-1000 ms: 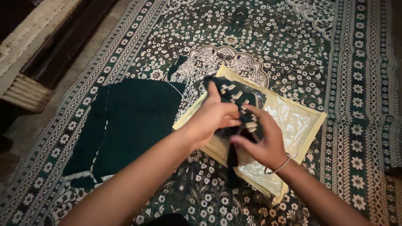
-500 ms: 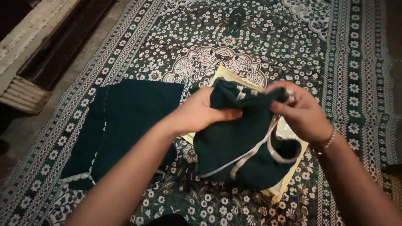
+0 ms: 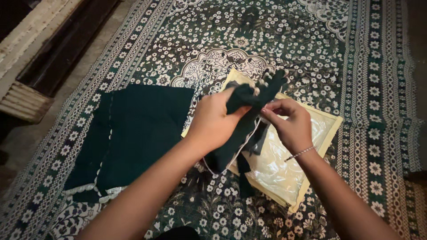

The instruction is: The person unboxes various clothing items from plastic shipping bags, removes their internal packaging, and folds the garments by hand on a rug.

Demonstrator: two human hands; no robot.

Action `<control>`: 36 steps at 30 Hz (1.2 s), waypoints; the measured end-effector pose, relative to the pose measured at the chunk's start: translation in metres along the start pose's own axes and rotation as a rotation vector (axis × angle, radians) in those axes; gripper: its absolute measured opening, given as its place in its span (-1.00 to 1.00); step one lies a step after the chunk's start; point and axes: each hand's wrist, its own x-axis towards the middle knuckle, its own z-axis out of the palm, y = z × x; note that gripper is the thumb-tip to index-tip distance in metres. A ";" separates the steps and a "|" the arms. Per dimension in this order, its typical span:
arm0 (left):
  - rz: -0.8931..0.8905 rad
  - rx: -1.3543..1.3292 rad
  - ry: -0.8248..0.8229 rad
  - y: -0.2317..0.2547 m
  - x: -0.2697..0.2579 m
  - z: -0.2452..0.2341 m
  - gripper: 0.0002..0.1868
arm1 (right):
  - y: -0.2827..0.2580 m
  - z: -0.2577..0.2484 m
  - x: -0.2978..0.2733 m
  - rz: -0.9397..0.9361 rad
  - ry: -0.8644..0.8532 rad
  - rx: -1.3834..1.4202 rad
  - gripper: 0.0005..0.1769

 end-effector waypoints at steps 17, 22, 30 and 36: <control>-0.002 0.024 0.555 -0.059 0.025 -0.036 -0.79 | 0.016 -0.062 0.012 0.430 -0.440 0.467 -0.83; 0.178 -0.183 0.855 -0.079 0.037 -0.060 -0.65 | 0.055 -0.065 0.007 0.334 -0.574 -0.609 -0.59; 0.336 -0.253 0.919 -0.074 0.030 -0.082 -0.79 | 0.087 -0.090 -0.002 0.372 -0.151 -1.013 -0.49; 0.041 -0.427 0.727 -0.051 0.031 -0.026 -0.76 | 0.051 -0.038 -0.019 0.020 -0.379 -0.497 -0.03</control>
